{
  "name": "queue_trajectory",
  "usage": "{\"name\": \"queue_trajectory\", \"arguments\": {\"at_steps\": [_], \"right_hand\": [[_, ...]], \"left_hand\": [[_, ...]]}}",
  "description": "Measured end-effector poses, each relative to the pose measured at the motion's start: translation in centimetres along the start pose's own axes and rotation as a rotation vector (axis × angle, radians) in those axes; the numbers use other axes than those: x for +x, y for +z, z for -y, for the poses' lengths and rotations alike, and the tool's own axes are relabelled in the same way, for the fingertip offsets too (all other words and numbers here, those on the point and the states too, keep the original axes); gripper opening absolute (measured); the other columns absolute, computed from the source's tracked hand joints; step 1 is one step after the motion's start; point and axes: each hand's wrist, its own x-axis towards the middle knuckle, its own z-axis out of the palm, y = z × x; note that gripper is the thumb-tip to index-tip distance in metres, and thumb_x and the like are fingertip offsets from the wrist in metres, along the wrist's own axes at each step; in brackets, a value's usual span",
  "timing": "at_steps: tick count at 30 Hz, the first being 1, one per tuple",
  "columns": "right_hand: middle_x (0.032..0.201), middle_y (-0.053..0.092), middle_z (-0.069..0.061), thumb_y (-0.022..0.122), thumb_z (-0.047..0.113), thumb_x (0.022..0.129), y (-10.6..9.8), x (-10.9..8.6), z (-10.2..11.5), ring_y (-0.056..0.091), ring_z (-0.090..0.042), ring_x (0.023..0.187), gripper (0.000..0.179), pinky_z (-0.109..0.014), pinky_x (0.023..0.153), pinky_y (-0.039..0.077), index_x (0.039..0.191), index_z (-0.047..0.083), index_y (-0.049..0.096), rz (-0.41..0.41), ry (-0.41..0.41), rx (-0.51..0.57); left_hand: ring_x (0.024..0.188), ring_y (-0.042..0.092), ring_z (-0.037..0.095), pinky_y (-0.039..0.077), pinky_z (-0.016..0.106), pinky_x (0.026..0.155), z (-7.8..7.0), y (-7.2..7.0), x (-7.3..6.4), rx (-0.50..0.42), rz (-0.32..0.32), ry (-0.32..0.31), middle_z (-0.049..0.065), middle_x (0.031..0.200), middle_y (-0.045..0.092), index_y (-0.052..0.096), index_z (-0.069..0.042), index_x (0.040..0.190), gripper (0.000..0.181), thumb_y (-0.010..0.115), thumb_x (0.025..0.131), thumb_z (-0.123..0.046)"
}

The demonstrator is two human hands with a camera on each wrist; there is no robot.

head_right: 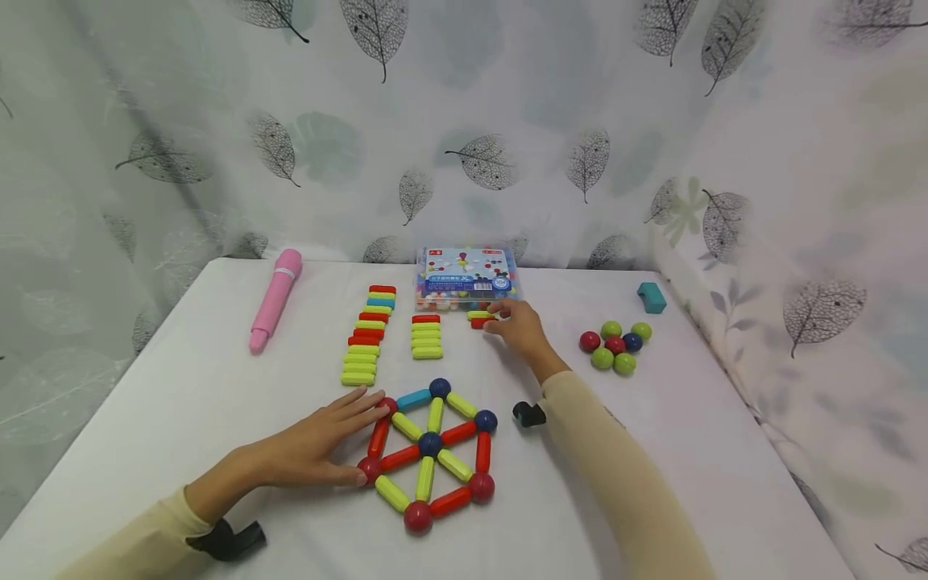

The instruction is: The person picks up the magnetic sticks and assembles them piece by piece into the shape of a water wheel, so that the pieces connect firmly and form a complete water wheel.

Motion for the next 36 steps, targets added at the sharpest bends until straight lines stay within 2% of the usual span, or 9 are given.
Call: {"name": "queue_trajectory", "arguments": {"at_steps": [3,6,12,16,21,24,26,31,36], "right_hand": [[0.137,0.054,-0.013,0.073,0.022,0.095,0.2,0.6,-0.2,0.054,-0.032,0.12,0.034,-0.044,0.102,0.053,0.128,0.017,0.064,-0.007,0.042,0.024],[0.131,0.057,-0.012,0.074,0.019,0.095,0.4,0.7,-0.5,0.054,-0.032,0.116,0.03,-0.043,0.101,0.052,0.124,0.015,0.065,-0.022,0.028,0.023],[0.113,0.059,-0.012,0.076,0.017,0.092,0.8,0.3,-0.6,0.052,-0.029,0.106,0.022,-0.039,0.093,0.05,0.108,0.011,0.062,-0.024,-0.028,-0.091],[0.111,0.059,-0.012,0.076,0.018,0.092,0.7,-0.5,-0.6,0.054,-0.029,0.105,0.027,-0.037,0.09,0.051,0.114,0.01,0.063,0.024,-0.035,-0.092],[0.123,0.057,-0.01,0.073,0.026,0.096,0.1,-4.2,0.1,0.051,-0.026,0.101,0.043,-0.033,0.082,0.047,0.136,0.015,0.062,0.151,-0.001,0.106],[0.122,0.058,-0.011,0.074,0.028,0.095,0.2,-7.6,0.9,0.047,-0.023,0.082,0.045,-0.029,0.068,0.041,0.136,0.015,0.063,0.234,-0.019,0.235],[0.119,0.059,-0.011,0.076,0.026,0.093,0.6,-9.8,1.4,0.049,-0.022,0.081,0.044,-0.029,0.066,0.042,0.133,0.013,0.064,0.284,-0.049,0.268],[0.121,0.063,-0.006,0.08,0.023,0.089,2.7,-13.6,1.8,0.063,-0.024,0.102,0.037,-0.036,0.08,0.057,0.124,0.014,0.07,0.374,-0.124,0.21],[0.115,0.066,-0.003,0.079,0.023,0.09,4.4,-15.2,1.6,0.065,-0.022,0.095,0.026,-0.035,0.078,0.06,0.114,0.018,0.072,0.44,-0.244,0.122]], "left_hand": [[0.157,0.01,0.034,0.041,0.066,0.108,-0.2,0.1,0.0,0.001,0.002,-0.001,-0.001,0.169,0.026,0.033,-0.028,0.161,0.095,0.08,0.082,-0.052],[0.157,0.009,0.034,0.041,0.066,0.108,-0.3,0.1,0.0,0.003,0.0,-0.003,-0.001,0.169,0.026,0.033,-0.028,0.161,0.095,0.08,0.082,-0.052],[0.157,0.009,0.034,0.041,0.066,0.107,-0.4,0.1,0.0,-0.004,0.009,-0.003,-0.002,0.169,0.025,0.032,-0.029,0.161,0.095,0.08,0.082,-0.052],[0.157,0.01,0.034,0.043,0.065,0.107,-0.3,0.2,0.1,-0.001,0.009,-0.007,-0.003,0.169,0.025,0.032,-0.03,0.161,0.096,0.081,0.081,-0.052],[0.157,0.009,0.034,0.043,0.064,0.107,-0.2,0.2,0.2,-0.006,0.014,-0.014,-0.004,0.169,0.025,0.031,-0.031,0.161,0.096,0.08,0.081,-0.053],[0.157,0.008,0.034,0.042,0.065,0.108,-0.1,0.1,0.1,-0.001,0.011,-0.009,-0.004,0.169,0.024,0.031,-0.03,0.161,0.096,0.08,0.082,-0.053],[0.157,0.008,0.034,0.042,0.065,0.108,-0.1,0.1,0.1,0.003,0.007,-0.004,-0.003,0.169,0.024,0.031,-0.03,0.161,0.096,0.08,0.082,-0.053],[0.157,0.009,0.034,0.043,0.063,0.108,0.1,0.0,0.1,0.015,0.007,0.01,-0.001,0.169,0.024,0.031,-0.028,0.162,0.097,0.08,0.082,-0.054],[0.157,0.009,0.034,0.041,0.064,0.109,0.1,0.0,0.2,0.014,0.007,0.015,-0.001,0.169,0.024,0.03,-0.028,0.162,0.097,0.079,0.082,-0.055]]}}
